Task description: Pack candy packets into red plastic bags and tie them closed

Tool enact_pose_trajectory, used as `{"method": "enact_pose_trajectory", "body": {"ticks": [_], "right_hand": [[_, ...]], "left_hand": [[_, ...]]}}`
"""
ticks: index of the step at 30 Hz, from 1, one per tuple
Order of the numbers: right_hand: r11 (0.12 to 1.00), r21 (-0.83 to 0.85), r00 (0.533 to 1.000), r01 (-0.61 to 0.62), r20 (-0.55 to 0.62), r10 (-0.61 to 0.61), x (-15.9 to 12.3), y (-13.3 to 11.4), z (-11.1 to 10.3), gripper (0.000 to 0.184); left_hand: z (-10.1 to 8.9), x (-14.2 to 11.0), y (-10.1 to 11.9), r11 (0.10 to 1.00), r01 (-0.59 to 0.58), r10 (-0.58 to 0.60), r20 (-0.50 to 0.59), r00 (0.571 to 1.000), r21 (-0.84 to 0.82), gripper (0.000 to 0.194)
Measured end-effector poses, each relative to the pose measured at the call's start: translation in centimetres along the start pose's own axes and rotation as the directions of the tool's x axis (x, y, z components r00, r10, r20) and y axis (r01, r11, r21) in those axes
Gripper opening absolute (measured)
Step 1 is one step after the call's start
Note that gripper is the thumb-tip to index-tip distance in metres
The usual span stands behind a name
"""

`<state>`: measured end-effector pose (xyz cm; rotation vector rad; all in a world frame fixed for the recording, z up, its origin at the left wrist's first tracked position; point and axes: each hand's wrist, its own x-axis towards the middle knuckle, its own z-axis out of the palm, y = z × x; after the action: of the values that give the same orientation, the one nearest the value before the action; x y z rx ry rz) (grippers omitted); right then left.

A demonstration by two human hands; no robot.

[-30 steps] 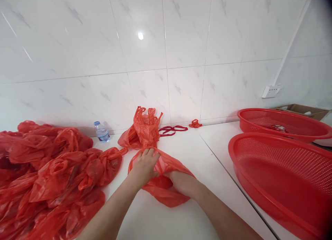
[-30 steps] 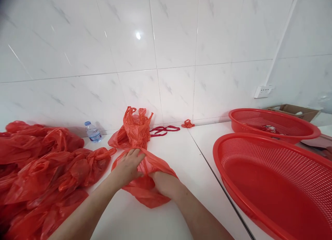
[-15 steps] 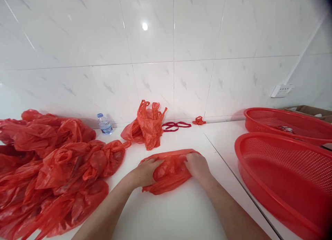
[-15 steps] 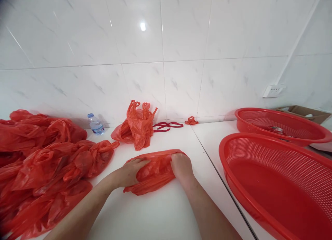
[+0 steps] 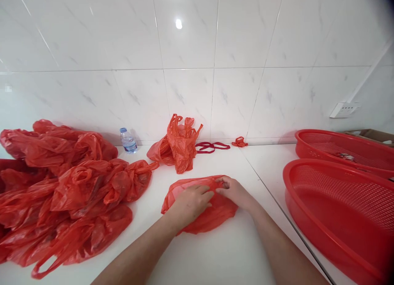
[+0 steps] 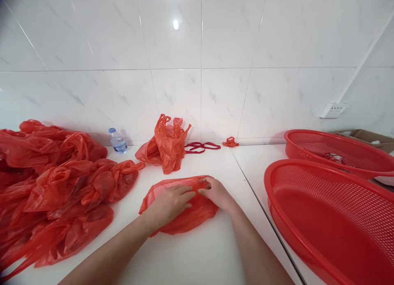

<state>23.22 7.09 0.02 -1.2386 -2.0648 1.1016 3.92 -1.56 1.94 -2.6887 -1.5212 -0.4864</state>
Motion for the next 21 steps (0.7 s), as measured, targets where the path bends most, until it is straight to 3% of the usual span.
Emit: {"method": "enact_pose_trajectory", "body": {"ticks": [2,4,7,11,13,15,17,18,20,21], "right_hand": [[0.945,0.324,0.999,-0.042,0.021,0.037,0.0,0.5,-1.2,0.034],[0.874,0.484,0.986,-0.039,-0.125,0.113,0.3,1.3,-2.4,0.04],[0.863,0.506,0.894,0.006,-0.39,0.223,0.9,2.7,-3.4,0.043],[0.926,0.377,0.753,0.02,-0.615,0.234,0.8,2.4,-2.9,0.036],[0.986,0.144,0.683,0.088,-0.729,0.046,0.1,0.7,-2.1,0.031],[0.955,-0.217,0.615,0.2,-0.732,-0.295,-1.0,-1.4,-0.8,0.019],[0.803,-0.498,0.545,0.327,-0.595,-0.591,-2.1,-3.5,0.8,0.011],[0.733,-0.561,0.516,0.385,-0.527,-0.675,-2.6,-4.4,1.7,0.01],[0.634,-0.61,0.494,0.476,-0.411,-0.766,-3.4,-5.7,3.7,0.012],[0.607,-0.608,0.514,0.512,-0.349,-0.784,-3.6,-6.0,4.6,0.014]], "left_hand": [[0.3,-0.3,0.0,0.999,0.044,-0.043,0.027,0.999,-0.003,0.036],[0.4,-0.8,-0.5,0.991,0.118,-0.11,0.12,0.987,-0.058,0.05],[0.4,-1.5,-1.5,0.959,0.234,-0.182,0.289,0.94,-0.16,0.062],[0.8,-1.7,-2.0,0.946,0.269,-0.203,0.318,0.926,-0.179,0.07],[1.1,-1.6,-2.0,0.954,0.25,-0.191,0.302,0.934,-0.168,0.07],[1.6,-1.4,-2.0,0.962,0.22,-0.165,0.297,0.94,-0.161,0.072],[2.1,-1.3,-2.2,0.965,0.204,-0.15,0.294,0.944,-0.162,0.073],[2.4,-1.2,-2.2,0.966,0.201,-0.147,0.294,0.944,-0.164,0.072],[2.8,-1.1,-2.3,0.966,0.199,-0.146,0.287,0.947,-0.164,0.063],[3.0,-1.1,-2.4,0.967,0.199,-0.147,0.283,0.948,-0.162,0.057]]}}
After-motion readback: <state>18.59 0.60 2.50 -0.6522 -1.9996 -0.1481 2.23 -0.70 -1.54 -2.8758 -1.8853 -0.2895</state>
